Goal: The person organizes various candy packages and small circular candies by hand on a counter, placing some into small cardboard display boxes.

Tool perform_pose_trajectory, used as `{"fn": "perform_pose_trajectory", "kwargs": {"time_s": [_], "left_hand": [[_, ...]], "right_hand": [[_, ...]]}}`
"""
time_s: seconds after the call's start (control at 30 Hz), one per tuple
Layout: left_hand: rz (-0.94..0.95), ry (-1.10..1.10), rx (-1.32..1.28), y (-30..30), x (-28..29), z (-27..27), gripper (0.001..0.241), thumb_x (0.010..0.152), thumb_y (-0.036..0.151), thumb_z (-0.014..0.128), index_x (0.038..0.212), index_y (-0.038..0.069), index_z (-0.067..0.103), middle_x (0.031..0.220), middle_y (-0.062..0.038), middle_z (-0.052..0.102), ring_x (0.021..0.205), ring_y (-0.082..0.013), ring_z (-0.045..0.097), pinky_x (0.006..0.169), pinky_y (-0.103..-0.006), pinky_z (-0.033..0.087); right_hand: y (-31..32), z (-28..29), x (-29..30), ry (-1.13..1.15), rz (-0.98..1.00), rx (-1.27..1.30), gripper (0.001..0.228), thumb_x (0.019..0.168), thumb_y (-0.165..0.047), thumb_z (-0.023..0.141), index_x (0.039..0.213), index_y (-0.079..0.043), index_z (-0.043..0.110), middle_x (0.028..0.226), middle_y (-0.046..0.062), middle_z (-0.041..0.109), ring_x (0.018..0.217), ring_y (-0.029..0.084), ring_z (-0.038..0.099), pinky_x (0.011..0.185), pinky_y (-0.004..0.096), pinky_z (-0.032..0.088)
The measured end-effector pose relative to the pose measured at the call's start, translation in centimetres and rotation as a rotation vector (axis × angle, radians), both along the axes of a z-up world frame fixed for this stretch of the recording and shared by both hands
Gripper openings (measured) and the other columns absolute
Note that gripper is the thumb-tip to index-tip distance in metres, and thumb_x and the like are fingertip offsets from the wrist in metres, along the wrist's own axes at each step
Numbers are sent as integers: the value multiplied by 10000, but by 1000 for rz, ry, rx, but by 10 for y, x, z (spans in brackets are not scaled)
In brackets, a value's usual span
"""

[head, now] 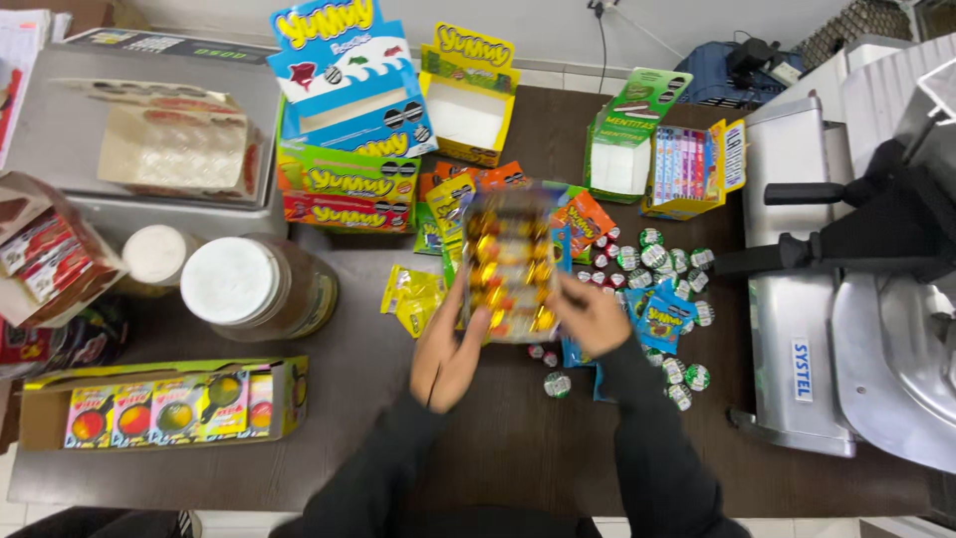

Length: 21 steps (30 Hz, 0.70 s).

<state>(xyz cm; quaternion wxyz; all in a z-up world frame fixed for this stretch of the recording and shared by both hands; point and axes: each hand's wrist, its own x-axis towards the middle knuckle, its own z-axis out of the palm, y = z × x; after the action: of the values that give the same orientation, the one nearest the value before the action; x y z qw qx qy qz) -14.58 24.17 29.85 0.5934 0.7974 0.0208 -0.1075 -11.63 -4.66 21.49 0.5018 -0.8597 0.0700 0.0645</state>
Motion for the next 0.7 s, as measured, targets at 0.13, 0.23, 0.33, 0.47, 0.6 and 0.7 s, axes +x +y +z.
{"fn": "perform_pose_trajectory", "kwargs": {"time_s": [0.13,0.23,0.33,0.47,0.6,0.7], "left_hand": [[-136,-78,-183,-62,118,-35,933,1347,661,511,2058,115,251,2006,-426,373,1840,-663,357,1481,-760,371],[-163,-76,-174,-102,196,-75,930,1347,746,455,2074,219,212,2025,-402,366,1855,-654,352,1517,-780,327],[-174,-60,-132,-128,270,-113,913,1342,799,427,2082,318,195,2061,-322,349,1881,-607,346,1544,-767,318],[-138,-22,-154,-160,339,-158,773,1429,580,442,2087,298,150,2124,-221,254,1943,-531,248,1573,-771,274],[-152,-85,-142,-176,381,-219,798,1438,548,435,2091,182,157,2122,-305,210,1959,-567,178,1596,-757,208],[-160,-89,-85,-182,388,-253,799,1430,563,459,2092,179,229,2116,-287,258,1971,-529,160,1593,-732,176]], "right_hand": [[-84,-37,116,-77,-15,-216,520,1173,-448,919,1646,-237,881,1461,164,934,1474,428,820,1308,604,623],[-132,-86,207,-102,-59,-252,509,1180,-417,896,1676,-308,863,1497,74,926,1524,346,800,1343,561,598],[-149,-126,282,-32,-86,-311,521,1176,-483,843,1697,-466,823,1565,-40,894,1585,269,754,1383,540,583],[-151,-169,344,38,-250,122,536,1282,-196,709,1817,-211,730,1710,244,780,1438,509,836,883,588,853],[-95,-110,325,40,-152,-59,677,1301,-50,621,1962,-41,477,1872,372,614,1755,571,557,1381,756,592],[-75,-110,313,146,-139,-134,733,1342,-24,467,2044,-104,275,1967,364,497,1818,565,486,1478,762,498]]}}
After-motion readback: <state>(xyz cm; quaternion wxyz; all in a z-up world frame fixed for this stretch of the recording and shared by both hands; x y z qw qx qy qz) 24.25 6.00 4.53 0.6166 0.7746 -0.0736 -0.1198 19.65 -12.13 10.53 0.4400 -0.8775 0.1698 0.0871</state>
